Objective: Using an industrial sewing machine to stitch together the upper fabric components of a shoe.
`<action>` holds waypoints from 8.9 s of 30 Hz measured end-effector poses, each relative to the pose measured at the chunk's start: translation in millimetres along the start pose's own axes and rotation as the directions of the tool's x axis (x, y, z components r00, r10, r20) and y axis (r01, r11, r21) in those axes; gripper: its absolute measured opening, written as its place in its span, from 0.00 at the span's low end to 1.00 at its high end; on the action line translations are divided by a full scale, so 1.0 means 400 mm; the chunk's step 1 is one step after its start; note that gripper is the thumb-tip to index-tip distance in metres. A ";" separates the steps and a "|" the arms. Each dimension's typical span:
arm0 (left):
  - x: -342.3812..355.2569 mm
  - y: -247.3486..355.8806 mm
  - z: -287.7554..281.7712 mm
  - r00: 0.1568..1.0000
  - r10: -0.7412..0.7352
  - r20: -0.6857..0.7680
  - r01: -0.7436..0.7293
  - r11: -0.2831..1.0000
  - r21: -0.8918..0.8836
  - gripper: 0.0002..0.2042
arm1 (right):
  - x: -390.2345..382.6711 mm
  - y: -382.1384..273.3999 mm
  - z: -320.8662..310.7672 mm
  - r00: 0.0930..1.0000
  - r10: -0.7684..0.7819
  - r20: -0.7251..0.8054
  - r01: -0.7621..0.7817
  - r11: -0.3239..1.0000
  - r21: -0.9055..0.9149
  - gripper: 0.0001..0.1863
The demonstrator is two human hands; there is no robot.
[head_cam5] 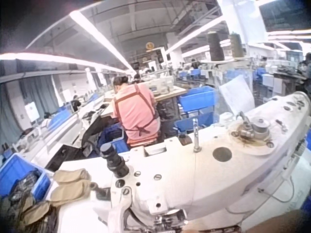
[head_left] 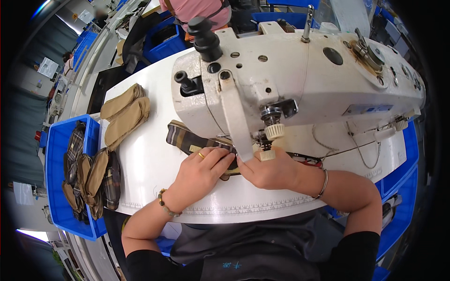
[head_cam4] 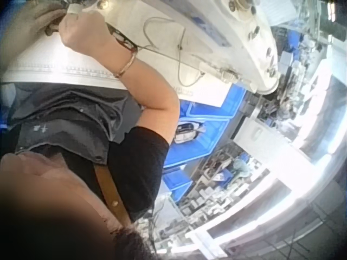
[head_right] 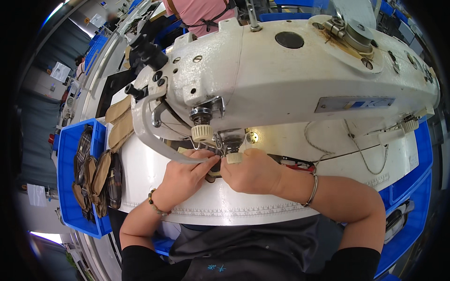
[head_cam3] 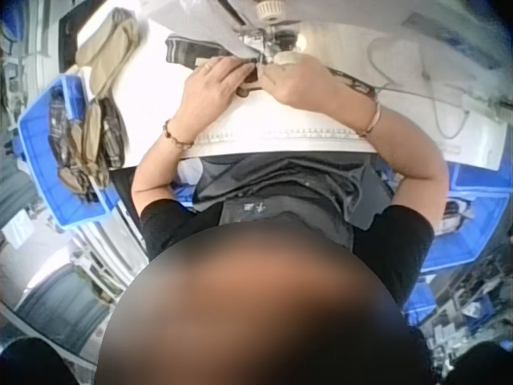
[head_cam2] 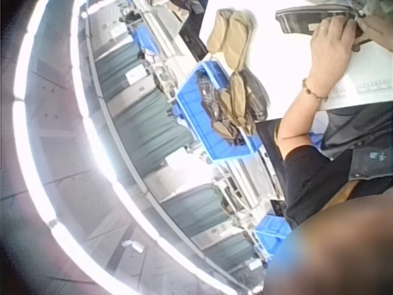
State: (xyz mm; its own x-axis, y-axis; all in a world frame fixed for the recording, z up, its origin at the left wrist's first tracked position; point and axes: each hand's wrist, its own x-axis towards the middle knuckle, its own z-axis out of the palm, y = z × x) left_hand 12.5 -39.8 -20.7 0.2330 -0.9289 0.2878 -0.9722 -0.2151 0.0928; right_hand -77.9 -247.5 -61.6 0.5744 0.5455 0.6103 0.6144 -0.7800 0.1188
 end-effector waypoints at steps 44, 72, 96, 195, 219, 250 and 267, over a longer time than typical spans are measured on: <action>0.113 -0.034 -0.060 0.842 -0.395 0.368 0.520 0.775 -0.358 0.09 | 0.006 -0.046 -0.029 0.994 -0.003 0.109 0.002 1.000 0.012 0.14; 0.132 -0.060 0.023 0.944 -0.326 -0.040 0.291 0.886 -0.361 0.11 | -0.006 0.019 0.046 0.799 0.592 0.110 -0.560 0.663 0.497 0.07; 0.137 -0.068 0.066 0.924 -0.378 -0.057 0.327 0.859 -0.395 0.10 | -0.036 0.033 0.064 0.836 0.539 0.102 -0.529 0.743 0.410 0.11; 0.041 -0.070 0.060 0.973 -0.223 0.061 0.230 0.904 -0.361 0.04 | -0.003 0.051 -0.128 0.676 0.528 0.514 -0.701 0.676 0.227 0.08; 0.054 -0.075 0.063 0.985 -0.167 -0.046 0.144 0.937 -0.317 0.05 | 0.002 0.049 -0.091 0.638 0.600 0.483 -0.766 0.559 0.316 0.13; 0.060 -0.087 0.062 0.982 -0.171 -0.084 0.114 0.881 -0.458 0.09 | -0.011 0.044 -0.068 0.931 0.360 0.058 -0.360 0.933 -0.005 0.08; 0.065 -0.080 0.072 0.989 -0.083 -0.121 0.056 0.976 -0.211 0.07 | -0.007 0.045 -0.063 0.922 0.383 0.048 -0.385 0.903 0.192 0.08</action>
State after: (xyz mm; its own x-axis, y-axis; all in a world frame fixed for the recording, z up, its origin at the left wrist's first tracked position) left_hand 48.8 -65.9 -43.4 0.3143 -0.8647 0.3919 -0.9305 -0.1988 0.3075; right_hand -82.2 -270.8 -41.4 0.7911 0.2189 0.5712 0.4373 -0.8554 -0.2778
